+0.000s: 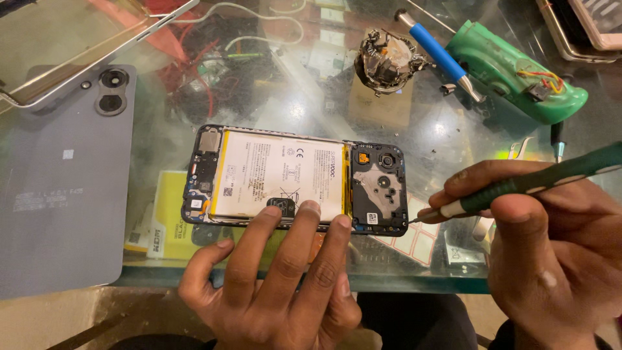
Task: The person works on a disassembled smartphone on a glass counter, using a screwdriver to pry and tighten components near the camera module and battery area. They then lift the phone, align the white back cover, and press it into place, pressing along the edges to close the phone.
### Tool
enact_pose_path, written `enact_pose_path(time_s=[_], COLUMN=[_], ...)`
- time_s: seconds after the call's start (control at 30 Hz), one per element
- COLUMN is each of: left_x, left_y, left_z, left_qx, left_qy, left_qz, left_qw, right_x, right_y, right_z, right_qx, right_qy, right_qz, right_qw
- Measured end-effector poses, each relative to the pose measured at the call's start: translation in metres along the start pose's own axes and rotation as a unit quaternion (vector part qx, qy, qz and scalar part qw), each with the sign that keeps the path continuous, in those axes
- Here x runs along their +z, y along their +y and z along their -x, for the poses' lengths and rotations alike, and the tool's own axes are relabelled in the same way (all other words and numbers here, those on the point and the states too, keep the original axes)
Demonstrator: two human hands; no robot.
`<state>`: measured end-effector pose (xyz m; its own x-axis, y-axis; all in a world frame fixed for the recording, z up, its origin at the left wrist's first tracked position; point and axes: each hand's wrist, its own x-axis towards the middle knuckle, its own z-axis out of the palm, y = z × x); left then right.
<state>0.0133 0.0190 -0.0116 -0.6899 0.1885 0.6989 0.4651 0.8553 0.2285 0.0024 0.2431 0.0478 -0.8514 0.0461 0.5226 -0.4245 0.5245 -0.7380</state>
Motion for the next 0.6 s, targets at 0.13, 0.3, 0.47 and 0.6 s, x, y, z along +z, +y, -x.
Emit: enact_pose_path(time_s=[0.13,0.3,0.47,0.6], left_x=[0.001,0.002,0.003,0.002], left_y=[0.000,-0.001,-0.002,-0.002], left_z=[0.000,-0.001,-0.003,-0.002], left_qx=[0.003,0.012,0.020,0.020], left_qy=[0.004,0.016,0.024,0.022], left_qz=[-0.004,-0.004,-0.005,-0.010], left_qw=[1.000,1.000,0.999,1.000], right_x=[-0.001,-0.005,-0.004,0.006], right_y=[-0.001,-0.005,-0.009,-0.026], right_z=[0.001,0.005,0.004,-0.003], right_qx=[-0.005,-0.002,-0.005,0.041], right_qy=[-0.006,-0.032,-0.048,0.003], right_qz=[0.019,0.056,0.118,0.182], right_qw=[1.000,0.998,0.992,0.982])
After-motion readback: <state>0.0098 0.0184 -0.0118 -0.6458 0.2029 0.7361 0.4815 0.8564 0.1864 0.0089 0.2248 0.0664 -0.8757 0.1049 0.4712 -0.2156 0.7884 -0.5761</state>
